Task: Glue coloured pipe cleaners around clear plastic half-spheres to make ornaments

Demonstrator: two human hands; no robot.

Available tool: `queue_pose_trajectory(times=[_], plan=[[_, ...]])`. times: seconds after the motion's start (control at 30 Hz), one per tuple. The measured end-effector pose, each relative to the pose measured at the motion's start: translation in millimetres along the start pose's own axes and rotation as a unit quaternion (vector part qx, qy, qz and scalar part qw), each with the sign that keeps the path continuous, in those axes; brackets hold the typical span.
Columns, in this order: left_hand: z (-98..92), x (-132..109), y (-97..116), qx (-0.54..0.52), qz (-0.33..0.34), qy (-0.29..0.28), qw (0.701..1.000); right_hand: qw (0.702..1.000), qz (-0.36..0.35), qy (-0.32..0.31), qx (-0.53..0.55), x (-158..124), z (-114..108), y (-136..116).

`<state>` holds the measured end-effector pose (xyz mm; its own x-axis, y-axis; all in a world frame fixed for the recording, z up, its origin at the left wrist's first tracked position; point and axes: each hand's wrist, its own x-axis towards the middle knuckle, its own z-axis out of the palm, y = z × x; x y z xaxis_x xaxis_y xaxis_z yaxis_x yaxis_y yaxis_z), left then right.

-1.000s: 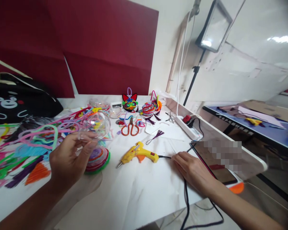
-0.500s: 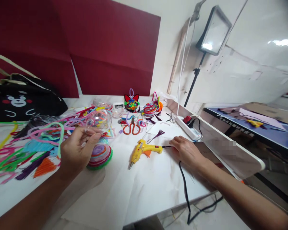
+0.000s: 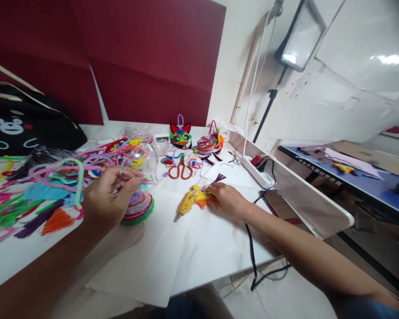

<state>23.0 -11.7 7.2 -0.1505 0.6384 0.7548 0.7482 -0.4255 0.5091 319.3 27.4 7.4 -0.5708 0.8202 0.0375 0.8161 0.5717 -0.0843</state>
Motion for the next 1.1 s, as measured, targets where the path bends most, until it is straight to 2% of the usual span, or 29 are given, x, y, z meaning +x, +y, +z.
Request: queue_pose_trajectory(times=[0.1,0.33,0.6,0.73,0.93,1.1], plan=[[1.8,-1,0,-0.06,0.012,0.006,0.998,0.999,0.039,0.019,-0.02,-3,4,-6],[1.7,-2,4,-0.078,0.006,0.0,0.997,0.992,0.101,0.052,-0.06,0,7,-8],[3.0,-6,1,-0.057,0.025,-0.019,0.998,0.985,0.137,0.079,-0.076,19,11,-8],[5.0,-6,0,-0.075,0.0,-0.018,0.997,0.984,0.135,0.083,-0.082,22,13,-8],[8.9,-11,6,-0.151,-0.089,-0.042,0.984,0.984,0.109,0.103,-0.098,11,3,-9],[8.4,-15,16,-0.198,-0.114,-0.067,0.971,0.985,0.042,0.141,-0.094,6,2,-10]])
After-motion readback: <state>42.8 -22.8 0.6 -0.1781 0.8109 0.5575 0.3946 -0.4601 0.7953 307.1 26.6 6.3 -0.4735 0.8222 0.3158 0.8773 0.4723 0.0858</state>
